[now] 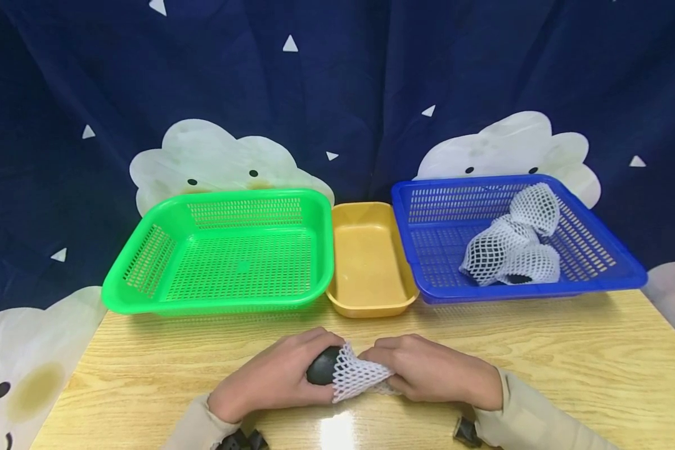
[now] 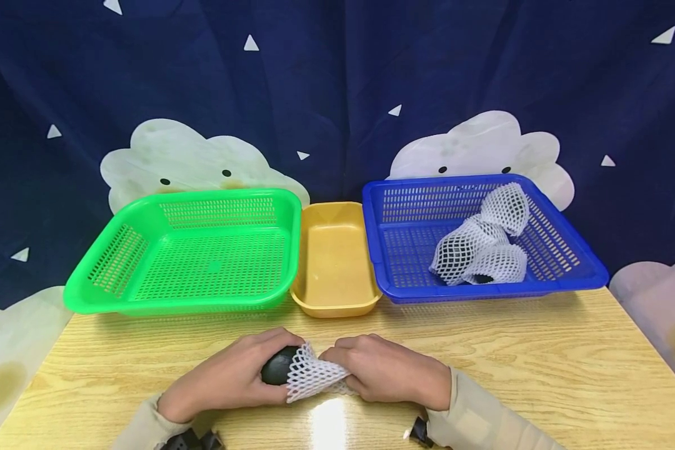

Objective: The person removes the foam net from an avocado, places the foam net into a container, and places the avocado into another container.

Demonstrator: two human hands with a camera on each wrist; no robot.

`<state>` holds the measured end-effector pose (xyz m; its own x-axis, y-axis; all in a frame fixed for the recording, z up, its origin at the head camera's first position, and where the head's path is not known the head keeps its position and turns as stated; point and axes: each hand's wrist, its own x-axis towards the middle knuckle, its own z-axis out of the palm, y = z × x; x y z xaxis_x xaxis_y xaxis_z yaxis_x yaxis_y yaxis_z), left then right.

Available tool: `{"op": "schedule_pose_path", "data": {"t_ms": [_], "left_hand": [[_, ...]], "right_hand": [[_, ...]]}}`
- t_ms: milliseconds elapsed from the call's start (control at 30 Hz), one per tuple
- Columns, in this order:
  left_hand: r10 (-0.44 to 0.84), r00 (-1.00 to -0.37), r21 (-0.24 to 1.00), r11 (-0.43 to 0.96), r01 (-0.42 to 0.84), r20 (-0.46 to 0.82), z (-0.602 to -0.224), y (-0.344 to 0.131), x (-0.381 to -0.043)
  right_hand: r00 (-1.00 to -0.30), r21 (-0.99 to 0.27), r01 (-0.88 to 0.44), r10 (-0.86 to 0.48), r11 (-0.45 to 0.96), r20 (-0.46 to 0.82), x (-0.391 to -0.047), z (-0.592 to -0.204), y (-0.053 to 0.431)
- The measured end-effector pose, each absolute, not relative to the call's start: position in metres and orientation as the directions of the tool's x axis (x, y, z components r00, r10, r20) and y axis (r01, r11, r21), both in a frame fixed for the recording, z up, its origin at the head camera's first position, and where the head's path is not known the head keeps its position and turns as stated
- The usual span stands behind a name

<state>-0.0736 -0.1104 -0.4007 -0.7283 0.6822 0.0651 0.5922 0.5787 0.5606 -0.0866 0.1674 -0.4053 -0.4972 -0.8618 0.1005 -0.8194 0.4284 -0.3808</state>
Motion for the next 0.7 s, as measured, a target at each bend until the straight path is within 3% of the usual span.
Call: {"op": "schedule_pose_path", "data": {"t_ms": [700], "left_hand": [[0.656,-0.750,0.542,0.601,0.588,0.087,-0.384,-0.122,-0.076]], "right_hand": [[-0.509,-0.393,-0.807,-0.857,0.441,0.083,-0.086,-0.405,0.167]]}}
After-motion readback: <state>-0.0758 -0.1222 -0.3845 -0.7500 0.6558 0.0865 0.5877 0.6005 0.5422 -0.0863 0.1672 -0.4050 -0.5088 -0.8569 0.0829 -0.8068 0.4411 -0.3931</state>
